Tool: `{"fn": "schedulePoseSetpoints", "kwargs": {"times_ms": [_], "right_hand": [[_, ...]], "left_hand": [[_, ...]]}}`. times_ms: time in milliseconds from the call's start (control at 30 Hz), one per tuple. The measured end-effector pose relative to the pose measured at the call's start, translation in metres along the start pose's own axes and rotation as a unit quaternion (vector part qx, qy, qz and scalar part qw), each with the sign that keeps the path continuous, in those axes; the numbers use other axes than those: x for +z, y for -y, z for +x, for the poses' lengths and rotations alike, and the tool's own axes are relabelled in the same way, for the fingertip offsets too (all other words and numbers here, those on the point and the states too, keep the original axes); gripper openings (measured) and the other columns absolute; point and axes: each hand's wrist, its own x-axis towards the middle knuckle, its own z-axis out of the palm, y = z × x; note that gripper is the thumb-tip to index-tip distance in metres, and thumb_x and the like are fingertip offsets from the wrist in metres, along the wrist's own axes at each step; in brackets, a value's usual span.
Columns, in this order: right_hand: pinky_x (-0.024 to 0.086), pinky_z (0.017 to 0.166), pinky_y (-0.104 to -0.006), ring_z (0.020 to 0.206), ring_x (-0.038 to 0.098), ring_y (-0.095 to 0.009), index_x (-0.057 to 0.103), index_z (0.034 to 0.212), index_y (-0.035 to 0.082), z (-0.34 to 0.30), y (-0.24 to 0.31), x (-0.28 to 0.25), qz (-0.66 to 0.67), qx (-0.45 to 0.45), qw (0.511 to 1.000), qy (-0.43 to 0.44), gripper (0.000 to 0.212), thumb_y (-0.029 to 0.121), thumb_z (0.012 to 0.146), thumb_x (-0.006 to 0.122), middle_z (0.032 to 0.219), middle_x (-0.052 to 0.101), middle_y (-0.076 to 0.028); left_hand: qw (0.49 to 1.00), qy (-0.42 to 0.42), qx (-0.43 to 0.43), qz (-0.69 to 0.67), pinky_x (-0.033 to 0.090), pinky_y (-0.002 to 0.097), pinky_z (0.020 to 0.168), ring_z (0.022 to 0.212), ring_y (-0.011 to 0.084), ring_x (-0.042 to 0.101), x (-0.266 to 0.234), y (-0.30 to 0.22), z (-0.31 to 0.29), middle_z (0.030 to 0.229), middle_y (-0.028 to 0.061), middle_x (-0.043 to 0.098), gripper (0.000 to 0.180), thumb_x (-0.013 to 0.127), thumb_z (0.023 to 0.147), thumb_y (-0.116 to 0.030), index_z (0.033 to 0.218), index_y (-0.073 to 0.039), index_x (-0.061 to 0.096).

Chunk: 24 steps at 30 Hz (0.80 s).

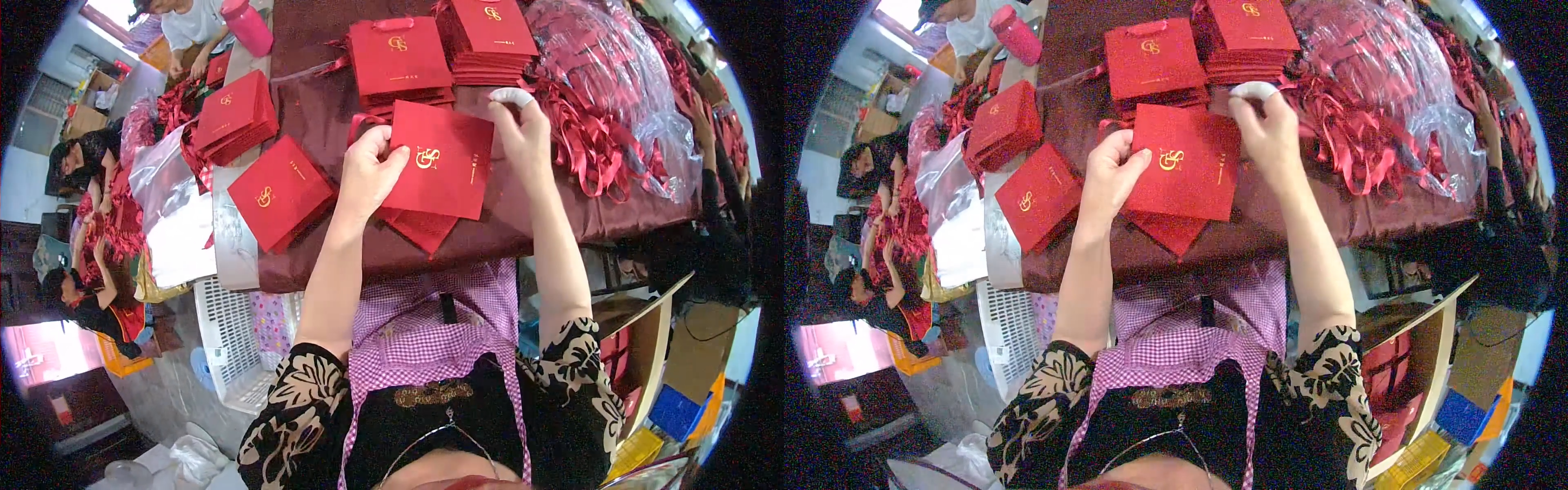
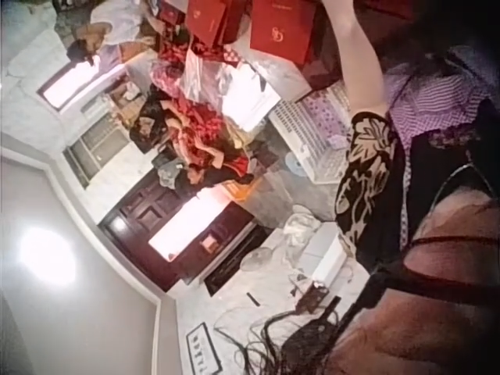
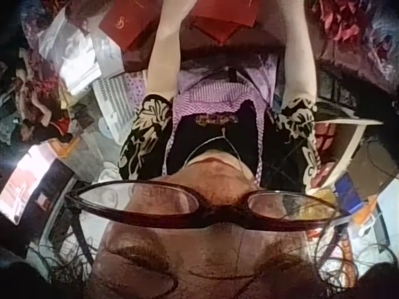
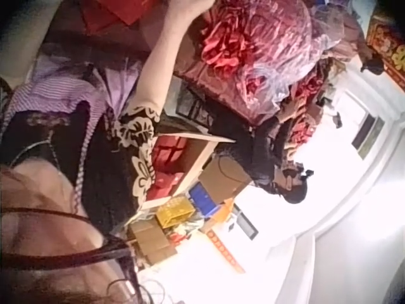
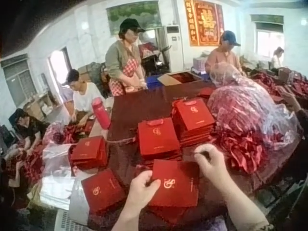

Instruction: The person assembles gift bags by folding each bag into shape and threading ribbon handles through the openings by hand.

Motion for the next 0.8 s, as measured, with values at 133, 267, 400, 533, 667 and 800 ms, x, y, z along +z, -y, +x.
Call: {"fn": "schedulePoseSetpoints", "kwargs": {"times_ms": [133, 267, 400, 533, 667, 800], "right_hand": [[0.043, 0.075, -0.0304, 0.083, 0.058, -0.02, 0.062, 0.091, 0.006, -0.025, 0.037, 0.025, -0.124, -0.179, 0.974, 0.055, 0.015, 0.004, 0.077, 0.068, 0.085, 0.063, -0.006], [0.037, 0.08, -0.0365, 0.081, 0.058, -0.026, 0.061, 0.086, 0.008, -0.031, 0.039, 0.043, -0.154, -0.214, 0.962, 0.07, 0.016, 0.006, 0.073, 0.069, 0.085, 0.062, -0.007], [0.038, 0.079, -0.0375, 0.08, 0.058, -0.027, 0.06, 0.085, 0.008, -0.031, 0.039, 0.051, -0.178, -0.237, 0.954, 0.043, 0.015, 0.005, 0.072, 0.069, 0.082, 0.061, -0.007], [0.038, 0.077, -0.0382, 0.078, 0.058, -0.027, 0.058, 0.083, 0.007, -0.031, 0.036, 0.054, -0.177, -0.249, 0.952, 0.028, 0.016, 0.004, 0.072, 0.068, 0.078, 0.06, -0.008], [0.038, 0.075, -0.0391, 0.076, 0.057, -0.027, 0.057, 0.083, 0.006, -0.032, 0.038, 0.056, -0.199, -0.257, 0.945, 0.027, 0.017, 0.003, 0.071, 0.068, 0.077, 0.06, -0.008], [0.038, 0.074, -0.0396, 0.076, 0.057, -0.027, 0.057, 0.084, 0.005, -0.034, 0.047, 0.055, -0.251, -0.292, 0.922, 0.03, 0.017, 0.003, 0.07, 0.068, 0.077, 0.06, -0.008]], "left_hand": [[0.999, 0.0, 0.033, -0.008, 0.041, 0.0224, 0.055, 0.061, 0.0034, 0.049, 0.001, 0.006, -0.001, 0.068, -0.0005, 0.058, 0.012, 0.061, 0.081, -0.003, 0.093, 0.0, 0.062], [0.997, 0.007, 0.074, 0.001, 0.043, 0.0232, 0.056, 0.063, 0.0046, 0.052, 0.006, 0.004, 0.0, 0.072, 0.0023, 0.062, 0.016, 0.063, 0.08, -0.003, 0.096, 0.001, 0.063], [0.997, -0.008, 0.079, 0.004, 0.044, 0.0237, 0.056, 0.063, 0.0052, 0.052, 0.006, 0.002, -0.003, 0.071, 0.0031, 0.062, 0.018, 0.065, 0.079, -0.003, 0.096, 0.002, 0.062], [0.998, -0.002, 0.066, 0.005, 0.044, 0.0234, 0.056, 0.063, 0.0052, 0.052, 0.005, -0.001, -0.005, 0.071, 0.0033, 0.062, 0.018, 0.065, 0.079, -0.003, 0.097, 0.002, 0.062], [0.994, -0.011, 0.102, 0.026, 0.045, 0.0263, 0.058, 0.064, 0.0104, 0.056, 0.006, 0.001, -0.004, 0.074, 0.0082, 0.063, 0.019, 0.066, 0.078, -0.003, 0.095, 0.003, 0.062], [0.972, -0.057, 0.188, 0.129, 0.048, 0.0351, 0.06, 0.069, 0.0273, 0.061, 0.006, 0.008, -0.003, 0.079, 0.017, 0.062, 0.018, 0.067, 0.075, -0.003, 0.092, 0.003, 0.061]]}}
